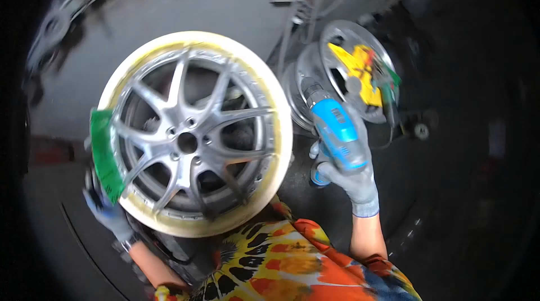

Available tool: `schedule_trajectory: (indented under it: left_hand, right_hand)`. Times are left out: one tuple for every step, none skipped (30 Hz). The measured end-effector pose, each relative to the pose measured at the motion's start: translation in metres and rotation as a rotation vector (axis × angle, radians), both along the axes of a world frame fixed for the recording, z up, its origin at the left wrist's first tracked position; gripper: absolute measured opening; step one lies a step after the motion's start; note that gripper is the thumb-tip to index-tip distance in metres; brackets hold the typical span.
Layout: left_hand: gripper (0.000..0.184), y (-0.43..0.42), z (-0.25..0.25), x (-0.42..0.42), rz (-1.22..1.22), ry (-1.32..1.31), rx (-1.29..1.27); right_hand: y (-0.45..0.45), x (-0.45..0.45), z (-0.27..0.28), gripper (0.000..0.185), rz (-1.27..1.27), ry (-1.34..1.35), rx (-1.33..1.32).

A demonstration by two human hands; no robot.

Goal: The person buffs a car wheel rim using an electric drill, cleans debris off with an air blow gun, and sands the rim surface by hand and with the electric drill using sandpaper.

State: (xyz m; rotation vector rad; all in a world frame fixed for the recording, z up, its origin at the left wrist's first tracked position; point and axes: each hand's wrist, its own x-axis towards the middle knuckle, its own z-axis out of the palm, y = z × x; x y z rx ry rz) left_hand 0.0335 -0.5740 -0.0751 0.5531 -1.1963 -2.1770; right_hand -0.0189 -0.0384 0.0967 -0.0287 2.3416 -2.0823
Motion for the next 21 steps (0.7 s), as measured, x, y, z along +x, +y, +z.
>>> schedule_trajectory:
  left_hand:
    - [0.059, 0.005, 0.002, 0.007, 0.083, -0.075, 0.123]
    - [0.059, 0.008, 0.006, 0.018, 0.202, -0.109, 0.185]
    - [0.06, 0.002, -0.002, 0.03, 0.244, -0.129, 0.259]
    - [0.063, -0.005, -0.014, 0.047, 0.273, -0.195, 0.258]
    - [0.065, -0.001, -0.016, 0.061, 0.319, -0.244, 0.267]
    - [0.065, 0.016, -0.004, 0.068, 0.363, -0.294, 0.277]
    - [0.061, 0.005, -0.018, 0.089, 0.364, -0.325, 0.231]
    - [0.056, -0.006, -0.028, 0.104, 0.411, -0.332, 0.241]
    - [0.056, 0.001, -0.025, 0.099, 0.477, -0.358, 0.227]
    - [0.057, 0.011, -0.014, 0.103, 0.546, -0.385, 0.215]
    - [0.057, 0.011, -0.009, 0.109, 0.555, -0.377, 0.207]
    - [0.057, 0.012, -0.004, 0.119, 0.555, -0.361, 0.199]
    - [0.057, 0.014, 0.001, 0.127, 0.558, -0.342, 0.195]
    - [0.057, 0.018, 0.005, 0.132, 0.577, -0.332, 0.192]
    - [0.057, 0.024, 0.009, 0.138, 0.564, -0.33, 0.13]
    - [0.057, 0.028, 0.013, 0.143, 0.552, -0.329, 0.065]
    - [0.058, 0.035, 0.018, 0.144, 0.543, -0.331, 0.046]
    - [0.058, 0.038, 0.019, 0.148, 0.557, -0.324, 0.045]
    - [0.058, 0.041, 0.018, 0.152, 0.547, -0.321, 0.031]
    - [0.058, 0.043, 0.015, 0.155, 0.539, -0.317, 0.017]
    - [0.058, 0.045, 0.014, 0.159, 0.552, -0.309, 0.019]
  right_hand:
    - [0.015, 0.012, -0.001, 0.098, -0.052, -0.086, 0.035]
    - [0.043, 0.022, -0.009, 0.094, -0.106, 0.065, 0.561]
    - [0.055, 0.026, -0.009, 0.092, -0.083, 0.078, 0.612]
    - [0.066, 0.027, -0.01, 0.091, -0.052, 0.09, 0.665]
    - [0.088, 0.025, -0.022, 0.09, -0.06, 0.096, 0.688]
    - [0.112, 0.022, -0.038, 0.089, -0.065, 0.102, 0.713]
    - [0.127, 0.018, -0.046, 0.087, -0.106, 0.127, 0.848]
    - [0.15, 0.01, -0.056, 0.083, -0.102, 0.137, 0.986]
    - [0.172, -0.008, -0.075, 0.081, -0.104, 0.134, 1.068]
    - [0.195, -0.017, -0.089, 0.079, -0.103, 0.132, 1.151]
    - [0.216, -0.024, -0.103, 0.079, -0.112, 0.104, 1.155]
    - [0.235, -0.032, -0.115, 0.078, -0.114, 0.077, 1.16]
    - [0.25, -0.042, -0.124, 0.077, -0.136, -0.001, 1.137]
    - [0.259, -0.05, -0.128, 0.077, -0.147, -0.045, 1.138]
    - [0.267, -0.059, -0.132, 0.078, -0.145, -0.054, 1.199]
    - [0.272, -0.067, -0.135, 0.078, -0.143, -0.063, 1.259]
    - [0.275, -0.075, -0.138, 0.078, -0.133, -0.049, 1.25]
    - [0.279, -0.082, -0.139, 0.079, -0.119, -0.058, 1.248]
    - [0.283, -0.086, -0.141, 0.08, -0.104, -0.071, 1.245]
    - [0.286, -0.091, -0.147, 0.08, -0.093, -0.057, 1.239]
    - [0.291, -0.097, -0.155, 0.08, -0.091, -0.056, 1.292]
